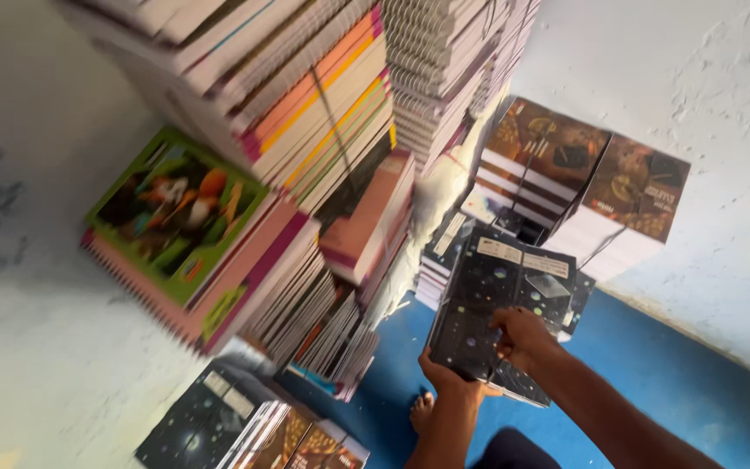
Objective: The person picks up stacks of books from the floor and places them onto a pile against the wall. They repeatedly move between different stacks on the floor and the main pile, organizing the books by stacking them.
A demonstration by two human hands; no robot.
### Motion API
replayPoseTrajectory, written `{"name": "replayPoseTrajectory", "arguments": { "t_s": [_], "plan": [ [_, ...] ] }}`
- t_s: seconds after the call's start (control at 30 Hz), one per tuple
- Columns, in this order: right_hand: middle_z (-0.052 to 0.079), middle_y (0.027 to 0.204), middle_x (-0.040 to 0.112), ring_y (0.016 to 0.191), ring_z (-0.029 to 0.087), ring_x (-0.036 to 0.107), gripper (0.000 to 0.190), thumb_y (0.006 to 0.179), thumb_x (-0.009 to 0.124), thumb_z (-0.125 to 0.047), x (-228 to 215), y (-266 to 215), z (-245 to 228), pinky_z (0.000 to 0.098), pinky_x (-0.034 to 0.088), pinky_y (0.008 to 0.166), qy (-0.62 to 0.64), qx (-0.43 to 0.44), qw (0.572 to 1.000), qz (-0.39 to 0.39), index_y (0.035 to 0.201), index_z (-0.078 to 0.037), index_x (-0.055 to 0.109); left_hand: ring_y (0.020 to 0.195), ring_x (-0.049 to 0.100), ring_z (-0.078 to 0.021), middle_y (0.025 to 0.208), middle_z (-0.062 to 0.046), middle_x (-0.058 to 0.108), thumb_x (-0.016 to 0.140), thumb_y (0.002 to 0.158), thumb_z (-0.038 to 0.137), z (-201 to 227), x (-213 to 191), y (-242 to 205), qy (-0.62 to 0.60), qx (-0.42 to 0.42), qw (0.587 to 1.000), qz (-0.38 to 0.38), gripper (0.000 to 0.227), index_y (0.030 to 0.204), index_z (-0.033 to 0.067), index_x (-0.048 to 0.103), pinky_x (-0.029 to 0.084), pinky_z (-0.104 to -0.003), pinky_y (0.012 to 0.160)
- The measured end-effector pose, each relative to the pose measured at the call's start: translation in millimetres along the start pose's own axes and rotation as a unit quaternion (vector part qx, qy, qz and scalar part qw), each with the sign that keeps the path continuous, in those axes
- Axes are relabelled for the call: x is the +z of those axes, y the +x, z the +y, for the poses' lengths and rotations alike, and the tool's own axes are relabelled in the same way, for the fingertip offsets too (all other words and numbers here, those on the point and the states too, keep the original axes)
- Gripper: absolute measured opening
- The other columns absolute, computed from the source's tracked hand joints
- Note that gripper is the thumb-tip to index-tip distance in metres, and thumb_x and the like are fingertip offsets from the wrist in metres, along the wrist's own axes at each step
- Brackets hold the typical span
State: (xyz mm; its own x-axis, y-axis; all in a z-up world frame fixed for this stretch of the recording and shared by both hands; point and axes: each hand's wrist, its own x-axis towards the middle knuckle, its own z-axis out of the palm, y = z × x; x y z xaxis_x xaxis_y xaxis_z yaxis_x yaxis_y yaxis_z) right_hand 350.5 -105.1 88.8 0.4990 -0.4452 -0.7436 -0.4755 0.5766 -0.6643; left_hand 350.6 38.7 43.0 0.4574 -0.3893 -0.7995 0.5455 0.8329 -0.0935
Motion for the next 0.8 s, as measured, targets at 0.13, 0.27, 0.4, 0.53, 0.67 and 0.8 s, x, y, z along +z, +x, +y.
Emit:
{"name": "replayPoseTrajectory", "arguments": {
  "t_s": [0.13, 0.27, 0.4, 0.53, 0.67, 0.8],
  "plan": [
    [0.003, 0.057, 0.028, 0.046, 0.018, 0.025, 0.025, 0.084, 0.064, 0.001, 11.8, 41.5, -50.8, 0.0375, 0.029, 0.043, -0.014, 0.004, 1.0, 0.005, 0.074, -0.011, 0.044, 0.124, 0.061, -0.0393, 0.134, -0.013, 0.069, 0.032, 0.091, 0.057, -1.0, 63.4, 20.1, 0.016, 0.006, 0.998, -0.06, 0.07, 0.135, 0.0139, 0.067, 0.041, -0.066, 0.1],
    [0.003, 0.053, 0.024, 0.043, 0.018, 0.026, 0.036, 0.084, 0.065, -0.004, 26.2, 107.2, -108.6, 0.0387, 0.031, 0.04, -0.023, -0.009, 1.0, -0.015, 0.065, -0.012, 0.034, 0.117, 0.066, -0.0401, 0.131, -0.016, 0.071, 0.027, 0.092, 0.051, 4.0, 139.5, 78.6, 0.012, 0.018, 0.996, -0.085, 0.072, 0.136, 0.0097, 0.066, 0.047, -0.063, 0.097],
    [0.007, 0.054, 0.045, 0.041, 0.021, 0.04, 0.025, 0.092, 0.062, -0.017, 31.4, 161.3, -137.8, 0.0356, 0.032, 0.038, -0.008, 0.044, 0.998, -0.046, 0.069, -0.008, 0.056, 0.114, 0.069, -0.0403, 0.128, -0.019, 0.072, 0.027, 0.093, 0.048, -0.8, 155.8, 128.6, -0.019, 0.042, 0.994, -0.098, 0.072, 0.136, 0.0058, 0.067, 0.055, -0.058, 0.096],
    [0.007, 0.051, 0.031, 0.04, 0.024, 0.037, 0.026, 0.087, 0.064, -0.009, 27.5, 225.7, -150.8, 0.0405, 0.031, 0.037, -0.032, 0.062, 0.997, -0.028, 0.068, -0.009, 0.046, 0.112, 0.069, -0.0391, 0.126, -0.017, 0.072, 0.026, 0.094, 0.049, -3.9, 196.8, 164.9, -0.006, 0.038, 0.996, -0.076, 0.072, 0.135, 0.0074, 0.067, 0.056, -0.057, 0.094],
    [0.008, 0.053, 0.036, 0.041, 0.025, 0.038, 0.022, 0.084, 0.063, -0.007, 33.0, 292.4, -169.2, 0.0415, 0.034, 0.037, -0.02, 0.063, 0.997, -0.044, 0.071, -0.008, 0.045, 0.116, 0.069, -0.0391, 0.131, -0.016, 0.071, 0.028, 0.094, 0.051, 3.0, 229.8, 194.5, 0.016, 0.033, 0.997, -0.062, 0.07, 0.136, 0.0105, 0.066, 0.055, -0.058, 0.097],
    [0.009, 0.054, 0.033, 0.043, 0.027, 0.039, 0.02, 0.082, 0.061, -0.007, 38.6, 332.9, -184.2, 0.043, 0.033, 0.038, -0.07, 0.075, 0.992, -0.074, 0.071, -0.006, 0.044, 0.119, 0.067, -0.0417, 0.134, -0.017, 0.07, 0.034, 0.091, 0.053, 3.4, 240.6, 241.3, -0.02, 0.062, 0.987, -0.146, 0.072, 0.136, 0.0073, 0.067, 0.055, -0.057, 0.099]
  ]
}}
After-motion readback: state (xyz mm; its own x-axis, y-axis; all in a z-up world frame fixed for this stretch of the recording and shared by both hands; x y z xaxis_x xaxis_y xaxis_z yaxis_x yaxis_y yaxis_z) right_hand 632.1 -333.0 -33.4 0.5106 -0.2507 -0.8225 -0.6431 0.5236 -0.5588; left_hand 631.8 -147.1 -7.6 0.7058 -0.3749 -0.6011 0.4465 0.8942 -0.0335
